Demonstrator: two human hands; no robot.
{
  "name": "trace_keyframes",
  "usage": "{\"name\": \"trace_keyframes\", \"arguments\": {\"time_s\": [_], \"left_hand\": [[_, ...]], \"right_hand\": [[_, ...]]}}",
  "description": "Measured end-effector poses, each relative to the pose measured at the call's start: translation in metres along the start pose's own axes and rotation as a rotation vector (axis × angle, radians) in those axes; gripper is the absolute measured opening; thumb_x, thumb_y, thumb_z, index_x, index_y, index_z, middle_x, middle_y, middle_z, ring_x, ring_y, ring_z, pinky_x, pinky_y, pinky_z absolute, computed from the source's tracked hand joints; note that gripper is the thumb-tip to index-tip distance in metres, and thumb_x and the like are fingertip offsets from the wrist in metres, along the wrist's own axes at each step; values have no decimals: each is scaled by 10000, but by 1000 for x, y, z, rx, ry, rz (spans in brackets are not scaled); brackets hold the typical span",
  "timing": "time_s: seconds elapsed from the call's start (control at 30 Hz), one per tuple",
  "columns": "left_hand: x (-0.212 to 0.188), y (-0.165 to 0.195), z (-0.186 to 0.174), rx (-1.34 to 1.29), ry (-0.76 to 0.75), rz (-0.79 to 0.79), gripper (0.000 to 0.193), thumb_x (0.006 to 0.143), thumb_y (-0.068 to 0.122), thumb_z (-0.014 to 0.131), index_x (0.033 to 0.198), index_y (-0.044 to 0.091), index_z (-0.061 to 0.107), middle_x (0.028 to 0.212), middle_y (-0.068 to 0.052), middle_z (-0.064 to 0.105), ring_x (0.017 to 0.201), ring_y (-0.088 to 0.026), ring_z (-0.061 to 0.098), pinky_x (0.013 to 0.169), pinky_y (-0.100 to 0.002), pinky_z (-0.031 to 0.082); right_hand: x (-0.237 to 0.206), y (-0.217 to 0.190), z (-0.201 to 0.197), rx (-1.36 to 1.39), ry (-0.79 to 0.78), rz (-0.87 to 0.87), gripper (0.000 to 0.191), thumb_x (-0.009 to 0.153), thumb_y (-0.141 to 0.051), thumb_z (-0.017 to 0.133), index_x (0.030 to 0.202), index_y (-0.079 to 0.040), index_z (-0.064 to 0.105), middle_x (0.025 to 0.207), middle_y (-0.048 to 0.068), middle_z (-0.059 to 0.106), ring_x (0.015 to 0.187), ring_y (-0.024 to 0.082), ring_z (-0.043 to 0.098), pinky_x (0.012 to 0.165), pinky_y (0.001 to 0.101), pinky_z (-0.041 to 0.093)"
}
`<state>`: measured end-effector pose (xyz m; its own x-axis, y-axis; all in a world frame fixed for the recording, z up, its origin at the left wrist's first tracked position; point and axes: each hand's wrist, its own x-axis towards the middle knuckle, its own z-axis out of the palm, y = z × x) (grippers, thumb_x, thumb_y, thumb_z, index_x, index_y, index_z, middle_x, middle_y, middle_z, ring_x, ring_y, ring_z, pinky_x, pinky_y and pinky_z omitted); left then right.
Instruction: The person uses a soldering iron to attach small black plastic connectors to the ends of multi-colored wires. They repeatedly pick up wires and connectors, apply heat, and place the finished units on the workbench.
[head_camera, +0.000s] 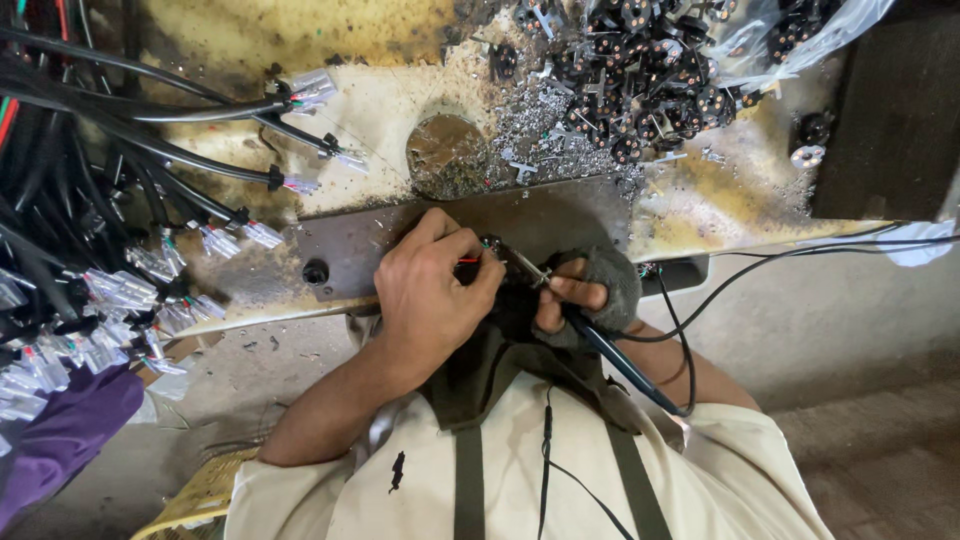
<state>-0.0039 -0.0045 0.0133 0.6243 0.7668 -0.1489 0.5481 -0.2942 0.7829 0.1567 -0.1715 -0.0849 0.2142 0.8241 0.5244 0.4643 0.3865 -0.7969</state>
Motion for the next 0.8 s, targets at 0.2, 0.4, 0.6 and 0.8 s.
{"name": "trace_keyframes", "arguments": {"time_s": [0.2,0.4,0.6,0.8], "left_hand": [[-2,-2,1,-16,33,53,173,814,170,764,762,41,661,833,-102,600,714,-322,633,630,-441,504],[-4,-3,3,-9,57,50,165,808,165,763,755,47,661,831,-99,605,707,-322,629,629,-439,503],[-2,-4,3,-5,58,50,178,799,170,773,747,43,659,821,-94,606,701,-318,632,623,-438,501],[-2,-5,4,-1,59,58,162,806,166,772,765,47,670,828,-87,613,704,-313,637,624,-435,503]], "right_hand": [[-32,-4,-7,234,-54,527,194,946,129,659,974,-62,640,833,76,680,694,208,682,644,281,551],[-24,-4,-9,119,-44,508,140,912,60,691,878,-57,622,757,53,639,651,183,643,610,276,501],[-14,-1,-10,43,-97,180,86,934,1,677,944,-51,609,766,78,645,624,197,663,587,305,522],[-11,-6,-12,-51,-16,-61,156,980,17,672,1086,-14,562,800,73,618,636,191,656,603,303,533]]}}
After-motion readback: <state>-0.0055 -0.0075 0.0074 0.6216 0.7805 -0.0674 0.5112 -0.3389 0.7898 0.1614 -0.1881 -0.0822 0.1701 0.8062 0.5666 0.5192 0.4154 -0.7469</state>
